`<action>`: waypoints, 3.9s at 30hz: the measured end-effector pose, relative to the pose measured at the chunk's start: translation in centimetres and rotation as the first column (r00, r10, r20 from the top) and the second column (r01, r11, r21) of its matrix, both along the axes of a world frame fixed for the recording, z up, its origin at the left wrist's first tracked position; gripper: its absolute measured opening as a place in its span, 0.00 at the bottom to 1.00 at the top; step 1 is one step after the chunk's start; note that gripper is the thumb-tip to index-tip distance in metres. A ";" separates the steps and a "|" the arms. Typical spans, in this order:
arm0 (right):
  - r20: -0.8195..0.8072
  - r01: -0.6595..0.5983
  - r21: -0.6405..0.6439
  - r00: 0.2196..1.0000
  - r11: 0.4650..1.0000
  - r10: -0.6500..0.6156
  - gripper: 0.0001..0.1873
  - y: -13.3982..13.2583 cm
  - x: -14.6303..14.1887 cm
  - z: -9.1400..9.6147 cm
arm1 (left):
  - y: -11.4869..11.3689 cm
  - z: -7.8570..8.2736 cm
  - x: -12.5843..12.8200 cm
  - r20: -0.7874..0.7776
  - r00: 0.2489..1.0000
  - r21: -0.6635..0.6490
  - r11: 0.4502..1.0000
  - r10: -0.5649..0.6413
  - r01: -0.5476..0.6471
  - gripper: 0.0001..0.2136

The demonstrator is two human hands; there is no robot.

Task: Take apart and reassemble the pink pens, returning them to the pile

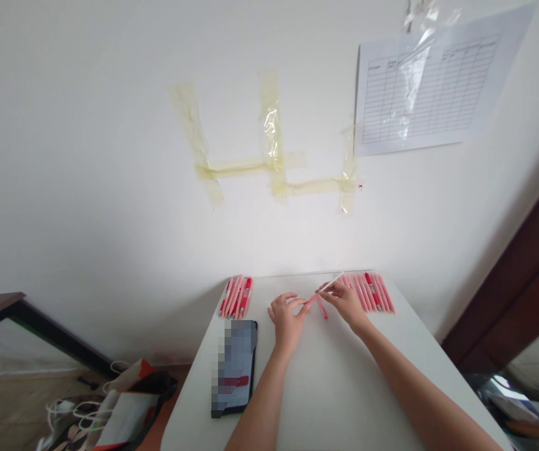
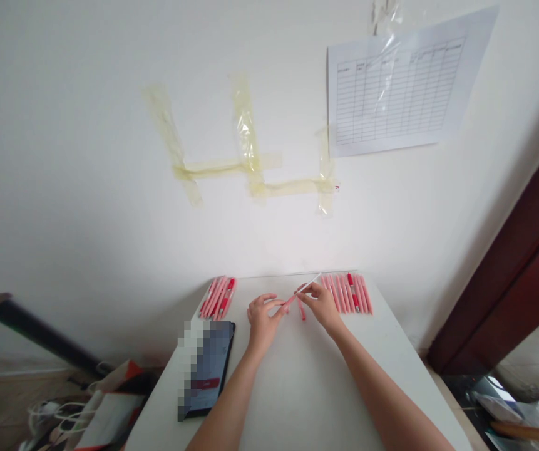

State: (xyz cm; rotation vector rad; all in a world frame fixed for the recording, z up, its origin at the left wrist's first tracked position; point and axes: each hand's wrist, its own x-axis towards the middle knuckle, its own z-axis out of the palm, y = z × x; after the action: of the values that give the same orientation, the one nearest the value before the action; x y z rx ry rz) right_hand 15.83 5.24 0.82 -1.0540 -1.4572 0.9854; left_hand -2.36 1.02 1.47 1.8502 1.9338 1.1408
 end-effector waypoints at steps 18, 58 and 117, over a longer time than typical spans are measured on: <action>0.206 0.067 0.240 0.971 0.969 -0.118 0.30 -0.4 -0.1 -0.6 | -0.2 0.5 0.0 0.037 0.999 -0.018 1.000 0.026 -0.025 0.07; 0.683 -0.129 0.472 0.679 0.872 -0.269 0.18 -1.1 -1.1 -1.8 | -0.1 -0.2 -1.3 -0.284 0.911 -0.017 0.948 0.300 -0.318 0.13; 0.755 -0.161 0.412 0.612 0.897 -0.236 0.12 -0.9 -2.0 -2.2 | 0.3 -0.9 -0.5 -0.305 0.951 -0.010 0.999 -0.041 0.040 0.05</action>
State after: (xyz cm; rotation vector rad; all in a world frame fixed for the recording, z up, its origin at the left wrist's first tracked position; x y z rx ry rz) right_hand 13.88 4.30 -1.34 -1.2214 -2.2374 0.0406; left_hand -2.88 1.36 0.55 2.1619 2.0383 0.8790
